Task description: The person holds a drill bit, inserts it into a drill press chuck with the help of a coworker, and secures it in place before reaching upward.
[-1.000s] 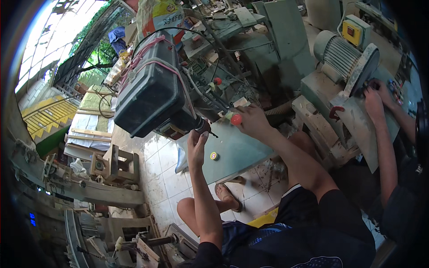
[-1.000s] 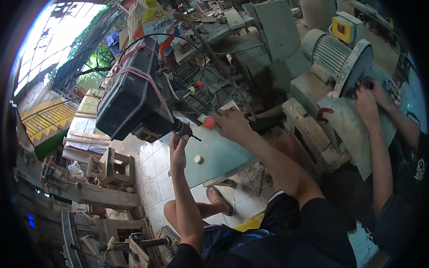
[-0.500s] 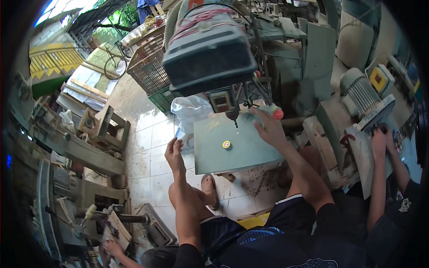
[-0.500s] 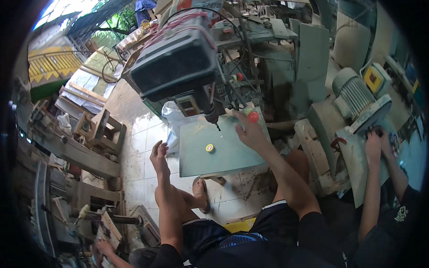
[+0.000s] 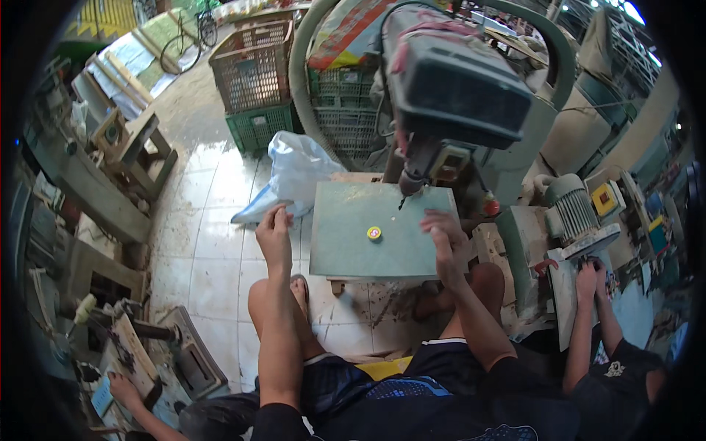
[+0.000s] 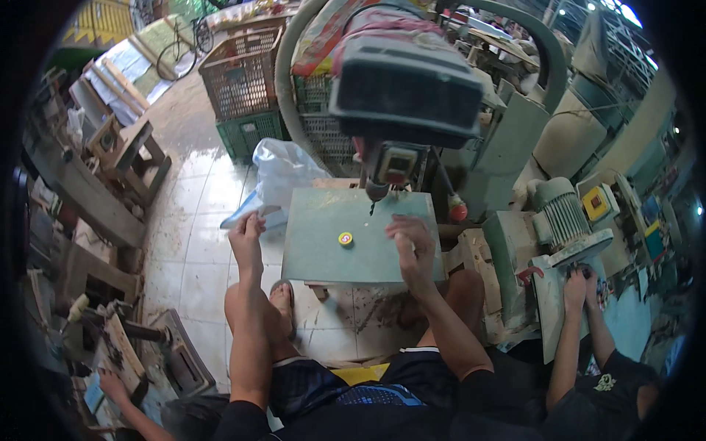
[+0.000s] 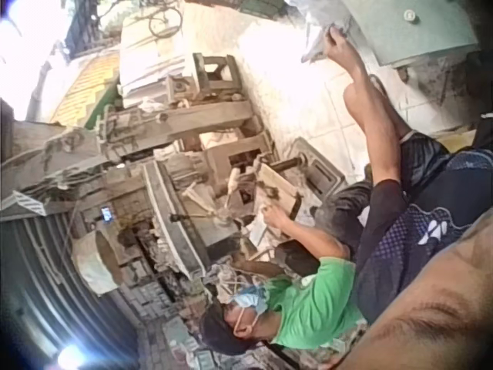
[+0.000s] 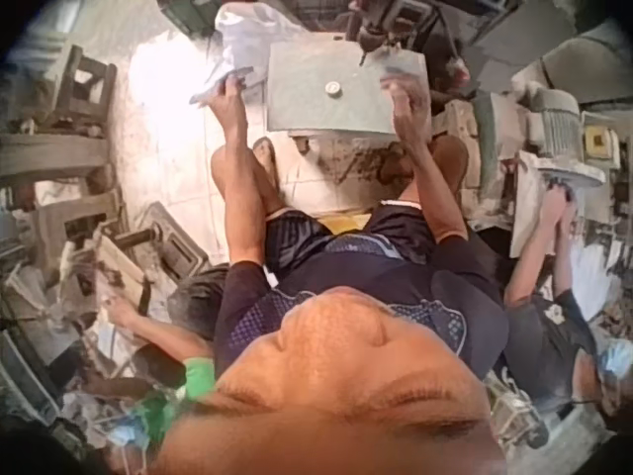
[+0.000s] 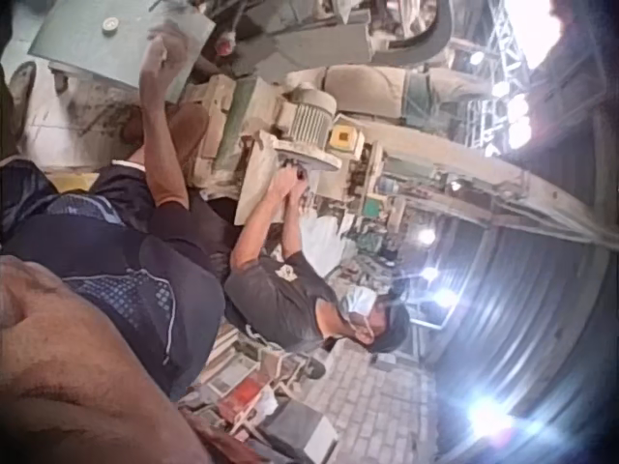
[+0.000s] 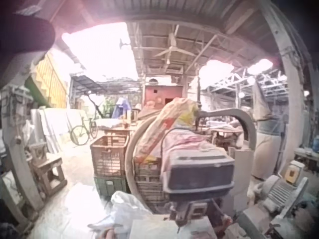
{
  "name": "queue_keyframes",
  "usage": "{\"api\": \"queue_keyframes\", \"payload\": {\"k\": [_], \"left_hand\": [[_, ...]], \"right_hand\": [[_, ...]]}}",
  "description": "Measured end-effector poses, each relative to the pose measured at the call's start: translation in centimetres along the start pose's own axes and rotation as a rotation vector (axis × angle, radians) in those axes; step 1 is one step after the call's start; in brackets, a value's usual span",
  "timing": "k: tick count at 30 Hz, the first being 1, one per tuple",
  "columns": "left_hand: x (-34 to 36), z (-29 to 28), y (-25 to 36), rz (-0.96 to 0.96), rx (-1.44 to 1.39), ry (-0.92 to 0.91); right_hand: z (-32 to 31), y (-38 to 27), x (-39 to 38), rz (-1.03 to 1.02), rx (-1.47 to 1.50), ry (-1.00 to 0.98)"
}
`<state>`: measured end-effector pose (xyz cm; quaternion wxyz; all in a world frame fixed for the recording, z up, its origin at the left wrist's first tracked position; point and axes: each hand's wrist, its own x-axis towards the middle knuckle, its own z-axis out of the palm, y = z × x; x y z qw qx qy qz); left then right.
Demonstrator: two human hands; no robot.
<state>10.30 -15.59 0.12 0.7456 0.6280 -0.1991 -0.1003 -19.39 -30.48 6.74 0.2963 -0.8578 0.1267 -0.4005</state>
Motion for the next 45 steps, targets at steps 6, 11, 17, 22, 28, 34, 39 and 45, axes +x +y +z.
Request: {"api": "queue_keyframes", "payload": {"k": [6, 11, 17, 22, 28, 34, 39, 45], "left_hand": [[0.7, -0.9, -0.1, -0.063, -0.086, 0.032], [1.0, -1.3, 0.0, -0.111, -0.165, 0.027], [0.8, -0.8, -0.5, -0.107, -0.199, 0.005], [0.0, -0.9, -0.2, -0.148, -0.179, -0.033], [0.2, -1.9, 0.6, -0.167, -0.206, 0.007], [0.5, -1.9, 0.7, -0.184, -0.233, -0.011], [-0.2, -1.7, 0.4, -0.185, -0.258, -0.041], [-0.2, -2.3, 0.0, -0.157, -0.244, -0.002]], "right_hand": [[2.4, -0.4, 2.6, 0.271, 0.155, 0.282], [-1.2, -3.6, 3.0, 0.409, 0.1, 0.122], [-3.0, -8.3, 3.6, 0.164, 0.06, 0.364], [-2.6, -9.3, 7.7, 0.238, 0.202, 0.469], [-3.0, -10.3, 8.8, 0.256, 0.276, 0.492], [-1.8, -9.8, 9.6, 0.137, 0.15, 0.59], [-2.0, -10.0, 9.0, 0.189, 0.105, 0.558], [-3.9, -10.7, 6.8, 0.215, -0.024, 0.502]]}}
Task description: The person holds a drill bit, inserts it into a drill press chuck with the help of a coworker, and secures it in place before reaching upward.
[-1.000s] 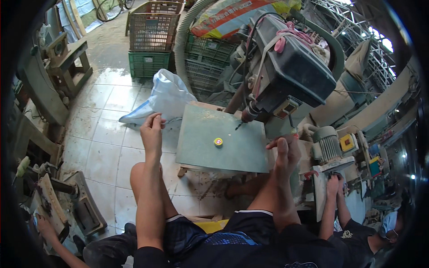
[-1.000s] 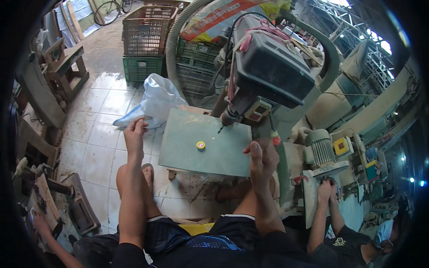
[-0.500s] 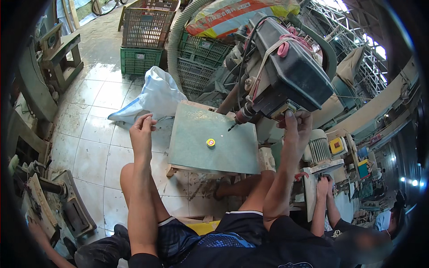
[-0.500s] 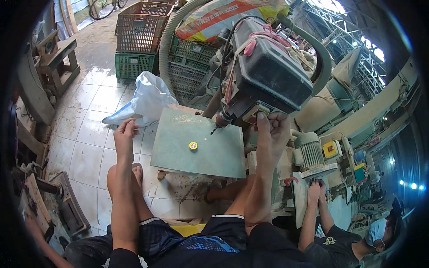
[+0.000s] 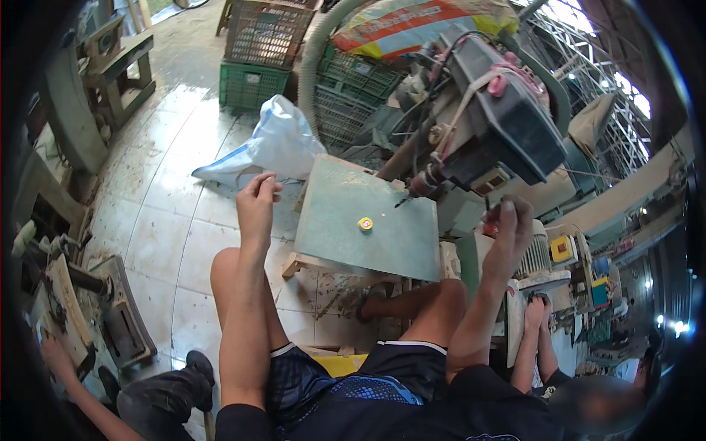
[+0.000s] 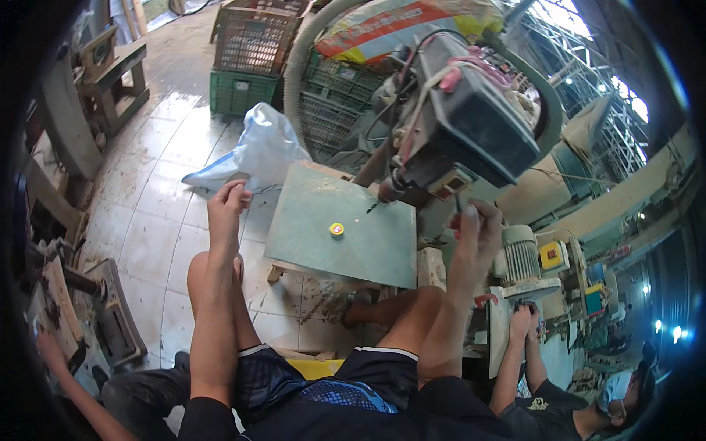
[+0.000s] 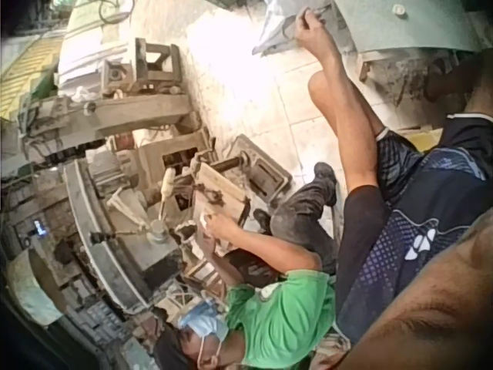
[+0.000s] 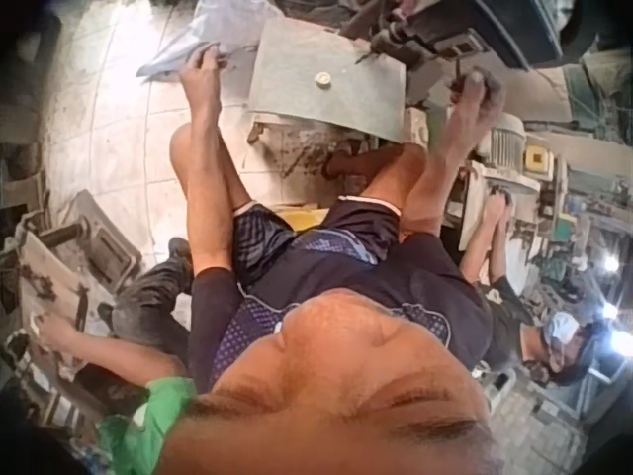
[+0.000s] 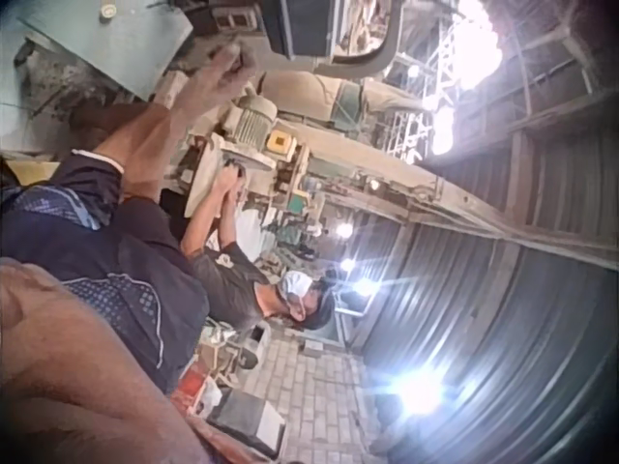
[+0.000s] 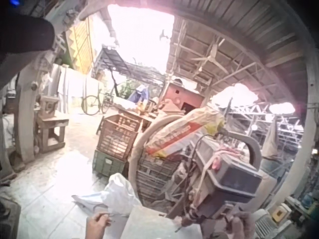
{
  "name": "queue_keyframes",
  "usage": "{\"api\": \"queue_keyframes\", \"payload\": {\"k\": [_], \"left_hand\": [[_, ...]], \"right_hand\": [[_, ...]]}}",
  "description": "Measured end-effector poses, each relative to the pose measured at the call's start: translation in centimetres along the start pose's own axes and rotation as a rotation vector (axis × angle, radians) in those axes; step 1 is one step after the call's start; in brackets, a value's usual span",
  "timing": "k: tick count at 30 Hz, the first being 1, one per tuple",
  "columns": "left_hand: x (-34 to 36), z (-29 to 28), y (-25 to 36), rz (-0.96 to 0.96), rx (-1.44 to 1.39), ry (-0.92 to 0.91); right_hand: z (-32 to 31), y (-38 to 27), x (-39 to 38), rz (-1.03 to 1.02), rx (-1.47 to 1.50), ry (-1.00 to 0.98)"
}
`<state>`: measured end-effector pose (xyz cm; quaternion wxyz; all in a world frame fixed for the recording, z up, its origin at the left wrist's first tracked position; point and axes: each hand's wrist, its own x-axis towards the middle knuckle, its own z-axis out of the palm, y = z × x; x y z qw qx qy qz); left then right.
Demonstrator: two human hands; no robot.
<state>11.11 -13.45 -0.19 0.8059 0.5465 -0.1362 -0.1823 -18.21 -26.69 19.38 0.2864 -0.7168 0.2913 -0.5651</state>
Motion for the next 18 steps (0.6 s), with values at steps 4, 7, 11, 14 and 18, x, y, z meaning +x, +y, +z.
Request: {"api": "queue_keyframes", "payload": {"k": [4, 7, 11, 14, 18], "left_hand": [[0.2, -0.4, 0.1, -0.011, -0.002, 0.034], [0.6, -0.4, 0.3, -0.005, -0.093, -0.003], [1.0, -0.3, 0.5, -0.036, -0.022, -0.005], [1.8, 0.0, 0.7, -0.011, 0.057, 0.07], [2.8, 0.4, 1.0, 0.029, 0.088, 0.051]], "right_hand": [[-0.3, 2.2, -1.9, 0.066, -0.046, -0.071], [0.2, 4.7, -3.2, 0.001, -0.185, -0.074], [-0.1, 5.5, -3.4, 0.03, -0.036, 0.022], [-1.2, 3.5, -2.5, 0.078, 0.044, 0.163], [-1.6, 0.9, -2.2, -0.045, 0.199, 0.127]]}}
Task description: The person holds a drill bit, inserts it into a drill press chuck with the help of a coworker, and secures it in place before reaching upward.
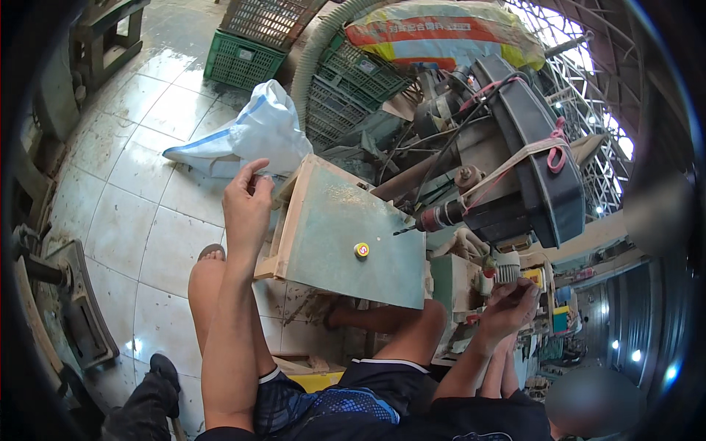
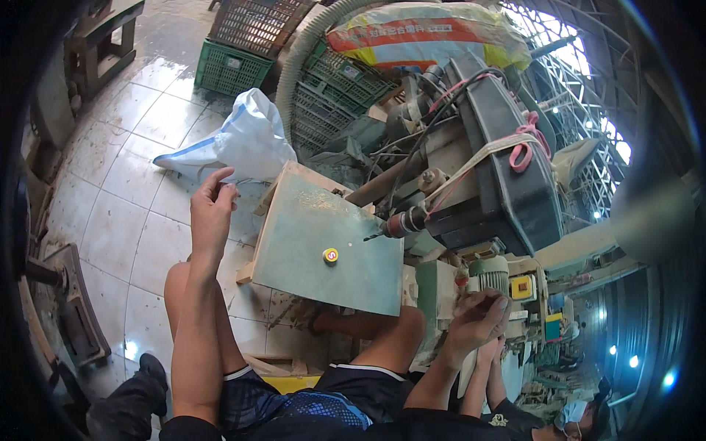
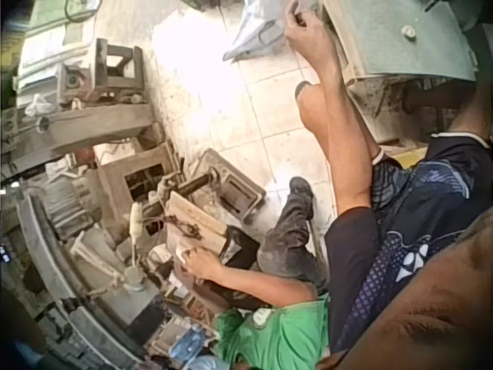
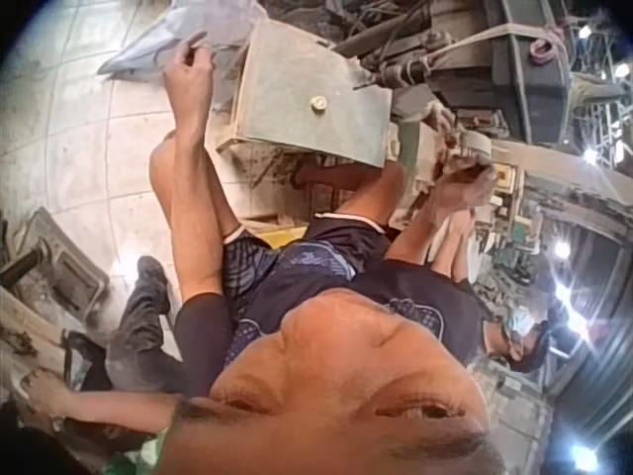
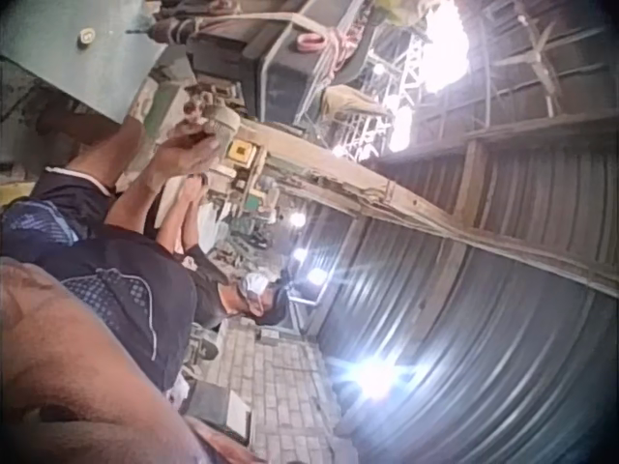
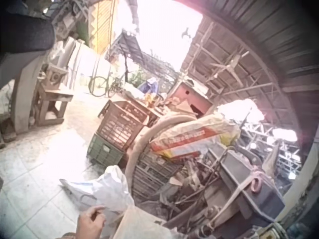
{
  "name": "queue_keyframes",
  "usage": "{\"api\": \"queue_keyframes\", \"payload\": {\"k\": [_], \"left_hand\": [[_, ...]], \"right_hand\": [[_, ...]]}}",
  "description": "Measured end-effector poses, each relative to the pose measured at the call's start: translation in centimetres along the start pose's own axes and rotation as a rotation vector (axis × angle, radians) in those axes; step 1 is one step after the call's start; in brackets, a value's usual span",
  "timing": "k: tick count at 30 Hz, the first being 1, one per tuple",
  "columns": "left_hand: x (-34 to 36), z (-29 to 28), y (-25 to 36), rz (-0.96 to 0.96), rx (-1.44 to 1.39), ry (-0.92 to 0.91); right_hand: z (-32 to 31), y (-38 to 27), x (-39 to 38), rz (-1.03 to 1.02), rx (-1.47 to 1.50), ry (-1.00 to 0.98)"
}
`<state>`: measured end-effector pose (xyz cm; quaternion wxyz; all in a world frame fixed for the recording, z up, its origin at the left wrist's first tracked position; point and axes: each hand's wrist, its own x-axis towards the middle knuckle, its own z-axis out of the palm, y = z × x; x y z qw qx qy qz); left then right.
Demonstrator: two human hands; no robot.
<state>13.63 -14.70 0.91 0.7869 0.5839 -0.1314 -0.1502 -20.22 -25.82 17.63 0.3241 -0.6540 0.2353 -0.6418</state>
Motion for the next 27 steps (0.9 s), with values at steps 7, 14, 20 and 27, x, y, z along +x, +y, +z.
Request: {"api": "queue_keyframes", "payload": {"k": [7, 14, 20, 27], "left_hand": [[0.1, -0.4, 0.4, -0.005, 0.101, -0.025], [-1.1, -1.4, 0.2, -0.142, 0.032, 0.021], [-1.8, -1.9, -1.8, -0.139, 0.044, 0.035], [0.1, -0.4, -2.0, 0.036, 0.301, 0.005]], "right_hand": [[-0.4, 1.4, -2.7, -0.182, -0.407, -0.156], [-9.4, 2.5, -5.2, -0.01, -0.704, -0.106], [-15.5, 7.6, -8.4, 0.168, -0.799, -0.175], [-15.9, 11.8, -13.5, 0.242, -0.832, -0.054]]}}
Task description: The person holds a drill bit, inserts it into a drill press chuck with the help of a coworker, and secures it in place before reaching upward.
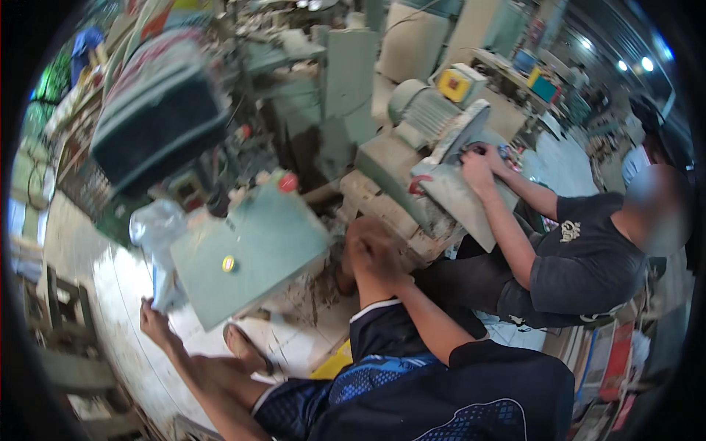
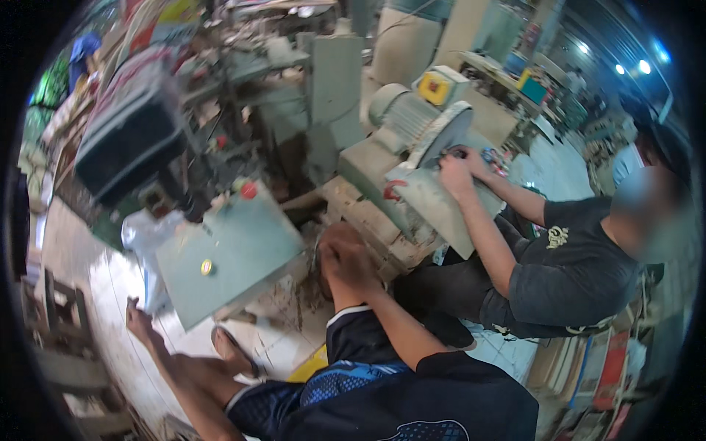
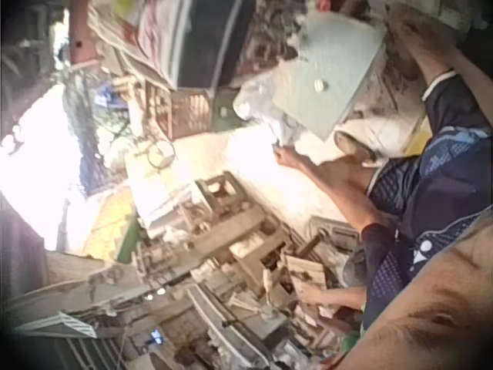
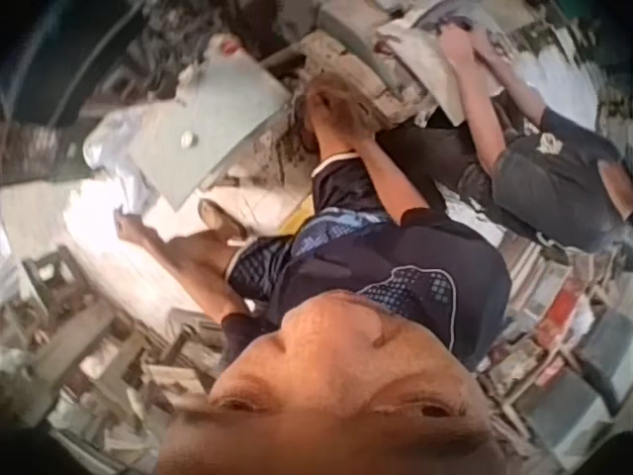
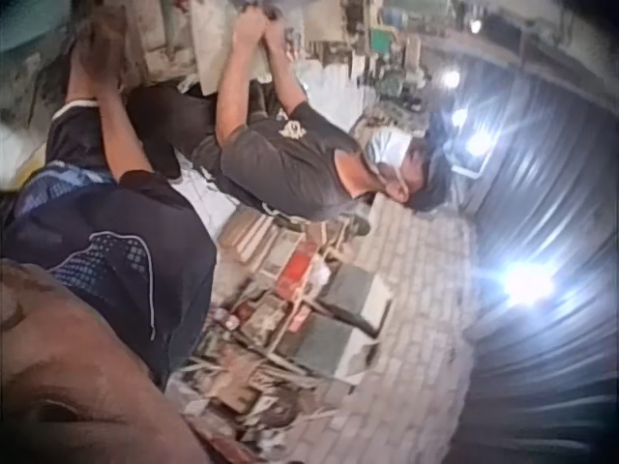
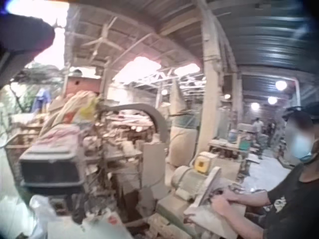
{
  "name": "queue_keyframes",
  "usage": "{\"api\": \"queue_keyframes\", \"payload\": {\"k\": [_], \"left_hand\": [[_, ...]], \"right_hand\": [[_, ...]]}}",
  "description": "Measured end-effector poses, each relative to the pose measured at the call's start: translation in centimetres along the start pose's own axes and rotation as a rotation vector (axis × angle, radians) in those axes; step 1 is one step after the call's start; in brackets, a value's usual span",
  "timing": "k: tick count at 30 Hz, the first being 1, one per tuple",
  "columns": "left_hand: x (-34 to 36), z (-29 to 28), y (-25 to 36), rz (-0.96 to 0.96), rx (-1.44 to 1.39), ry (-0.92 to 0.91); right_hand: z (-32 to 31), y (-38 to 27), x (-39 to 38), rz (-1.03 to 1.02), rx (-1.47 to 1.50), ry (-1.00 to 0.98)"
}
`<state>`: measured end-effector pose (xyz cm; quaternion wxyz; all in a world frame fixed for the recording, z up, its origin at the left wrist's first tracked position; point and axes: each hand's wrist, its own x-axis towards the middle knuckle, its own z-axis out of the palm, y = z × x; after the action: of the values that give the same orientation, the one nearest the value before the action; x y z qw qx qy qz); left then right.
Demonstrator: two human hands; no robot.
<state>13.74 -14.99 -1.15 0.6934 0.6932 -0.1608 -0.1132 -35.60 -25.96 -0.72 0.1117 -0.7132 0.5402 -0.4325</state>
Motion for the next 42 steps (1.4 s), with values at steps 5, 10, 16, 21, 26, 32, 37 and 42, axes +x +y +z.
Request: {"api": "queue_keyframes", "payload": {"k": [5, 10, 16, 21, 26, 32, 37, 42], "left_hand": [[3.9, 4.3, 7.2, 0.203, -0.01, -0.237], [6.4, 10.2, 19.3, 0.391, -0.106, -0.619], [9.9, 18.1, 30.4, 0.828, 0.138, -0.719], [14.0, 21.5, 32.7, 0.641, 0.048, -0.802], [15.6, 21.5, 33.2, 0.742, 0.365, -0.744], [15.7, 22.6, 33.4, 1.172, 0.605, -0.23], [20.9, 22.4, 33.0, 0.63, 0.297, -0.149], [28.5, 23.6, 30.5, 0.284, -0.097, -0.034]], "right_hand": [[-0.9, 1.3, 1.7, -0.017, 0.14, 0.02], [-0.7, -0.3, 2.2, 0.007, 0.134, -0.044], [-0.3, -1.0, 2.6, 0.017, 0.247, 0.081], [-0.9, -0.9, 3.1, 0.053, 0.28, -0.044], [-0.5, -0.3, 3.6, 0.049, 0.308, 0.03], [0.4, 0.0, 4.5, 0.078, 0.407, 0.034], [0.3, -0.1, 5.2, 0.195, 0.322, -0.051], [0.0, 0.5, 5.1, 0.082, 0.428, 0.044]]}}
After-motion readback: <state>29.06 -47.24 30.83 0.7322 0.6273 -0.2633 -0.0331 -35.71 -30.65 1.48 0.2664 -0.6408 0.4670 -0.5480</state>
